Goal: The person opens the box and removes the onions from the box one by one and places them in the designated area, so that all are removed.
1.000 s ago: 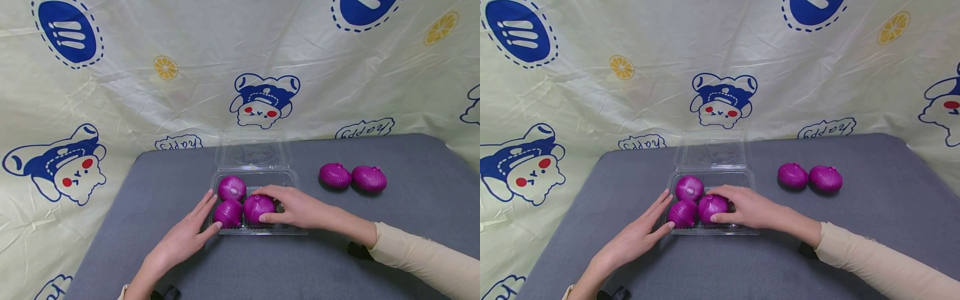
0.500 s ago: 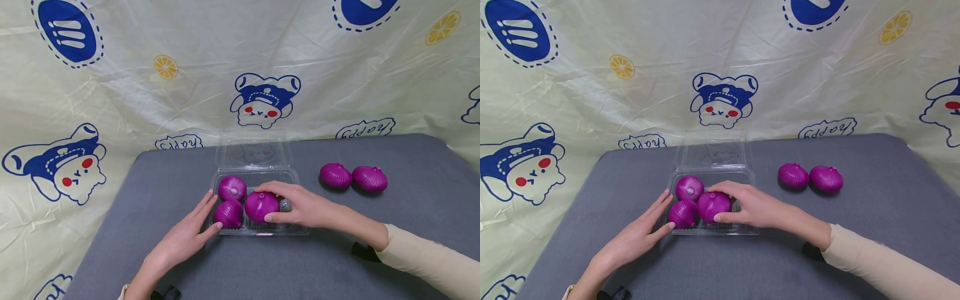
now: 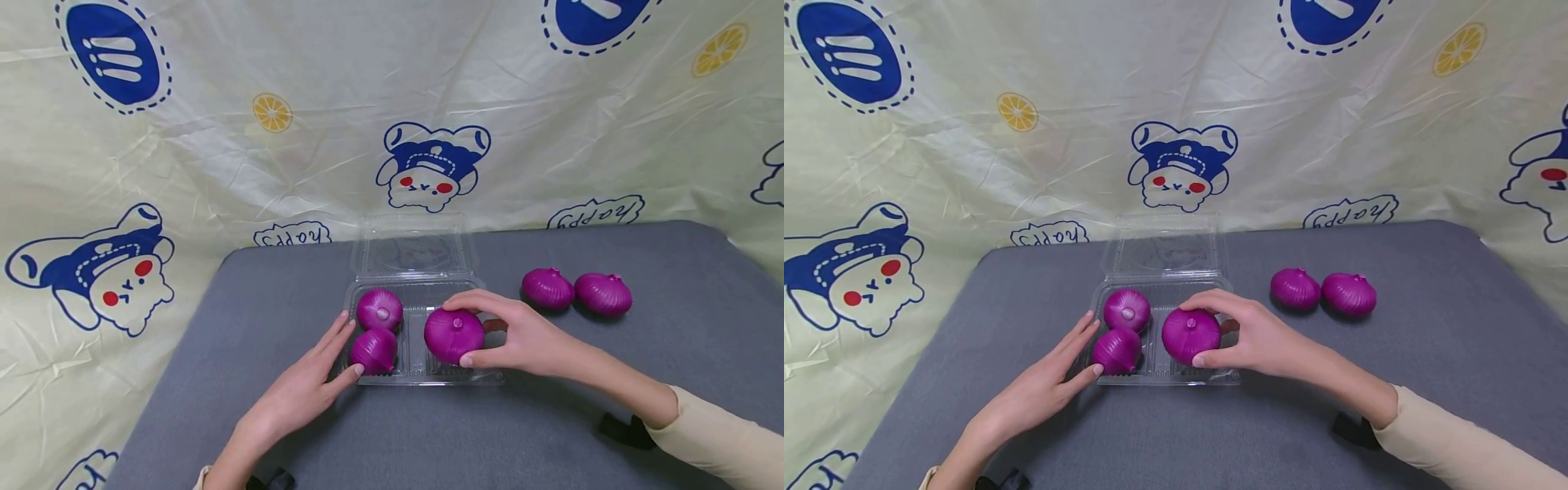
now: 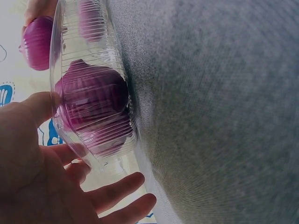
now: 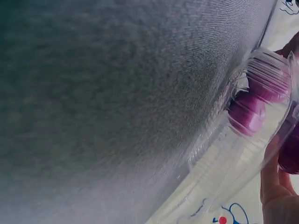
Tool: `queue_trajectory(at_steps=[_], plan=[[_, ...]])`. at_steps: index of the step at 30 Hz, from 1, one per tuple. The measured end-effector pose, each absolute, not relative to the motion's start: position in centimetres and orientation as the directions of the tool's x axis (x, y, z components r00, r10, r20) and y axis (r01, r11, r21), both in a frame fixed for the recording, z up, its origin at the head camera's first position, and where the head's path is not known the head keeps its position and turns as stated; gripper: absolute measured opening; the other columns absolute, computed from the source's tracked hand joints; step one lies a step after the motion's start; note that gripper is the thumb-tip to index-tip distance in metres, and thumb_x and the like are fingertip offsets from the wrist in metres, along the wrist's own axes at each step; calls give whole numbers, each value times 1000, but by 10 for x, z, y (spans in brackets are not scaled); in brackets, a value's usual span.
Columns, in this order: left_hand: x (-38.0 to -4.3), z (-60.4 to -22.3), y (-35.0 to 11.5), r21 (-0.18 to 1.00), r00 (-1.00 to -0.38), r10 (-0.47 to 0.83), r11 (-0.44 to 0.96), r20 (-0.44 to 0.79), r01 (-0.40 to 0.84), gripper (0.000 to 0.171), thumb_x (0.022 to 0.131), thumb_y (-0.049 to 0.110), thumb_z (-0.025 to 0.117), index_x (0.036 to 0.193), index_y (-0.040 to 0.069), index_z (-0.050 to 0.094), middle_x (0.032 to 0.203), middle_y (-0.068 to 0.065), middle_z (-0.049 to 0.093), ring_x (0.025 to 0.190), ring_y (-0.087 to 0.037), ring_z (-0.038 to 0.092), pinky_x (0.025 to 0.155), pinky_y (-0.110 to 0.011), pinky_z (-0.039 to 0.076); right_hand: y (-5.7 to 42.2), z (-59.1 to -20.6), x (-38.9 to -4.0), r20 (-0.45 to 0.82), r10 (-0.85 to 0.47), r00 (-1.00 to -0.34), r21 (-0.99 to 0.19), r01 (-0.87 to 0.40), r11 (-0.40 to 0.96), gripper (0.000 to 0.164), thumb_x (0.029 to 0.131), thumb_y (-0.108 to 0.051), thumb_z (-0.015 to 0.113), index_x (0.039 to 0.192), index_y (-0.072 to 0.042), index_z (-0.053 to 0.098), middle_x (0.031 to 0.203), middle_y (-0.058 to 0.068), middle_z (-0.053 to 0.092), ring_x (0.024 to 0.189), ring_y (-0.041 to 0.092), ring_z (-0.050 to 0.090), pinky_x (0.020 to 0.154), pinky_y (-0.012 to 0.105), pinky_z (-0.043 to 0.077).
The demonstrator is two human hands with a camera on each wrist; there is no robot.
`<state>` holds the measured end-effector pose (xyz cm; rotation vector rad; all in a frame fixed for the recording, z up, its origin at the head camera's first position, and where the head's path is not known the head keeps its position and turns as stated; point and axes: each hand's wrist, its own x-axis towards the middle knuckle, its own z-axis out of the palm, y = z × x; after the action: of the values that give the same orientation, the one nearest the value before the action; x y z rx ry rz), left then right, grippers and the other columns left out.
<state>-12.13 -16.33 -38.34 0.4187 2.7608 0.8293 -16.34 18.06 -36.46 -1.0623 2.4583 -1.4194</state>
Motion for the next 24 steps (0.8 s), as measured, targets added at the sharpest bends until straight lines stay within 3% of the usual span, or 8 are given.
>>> queue_trajectory(at_steps=[14,24], plan=[[-121,-384,-163,575,-930,345,789,-124,216,77,95,58,54,158,27,24,163,15,7,145,-20,27,108,-53,35,213,-358,-149,266,-530,-805,-791,-497,358,71,73,-14,88,136,-25,56,137,-7,51,124,15,47,83,32,56],[-120,-383,-164,569,-931,348,790,-109,229,76,96,57,54,158,26,24,162,18,6,144,-16,26,109,-50,34,239,-354,-136,249,-427,-870,-781,-441,443,80,68,-12,90,138,-23,54,137,-5,49,118,14,48,81,29,55]])
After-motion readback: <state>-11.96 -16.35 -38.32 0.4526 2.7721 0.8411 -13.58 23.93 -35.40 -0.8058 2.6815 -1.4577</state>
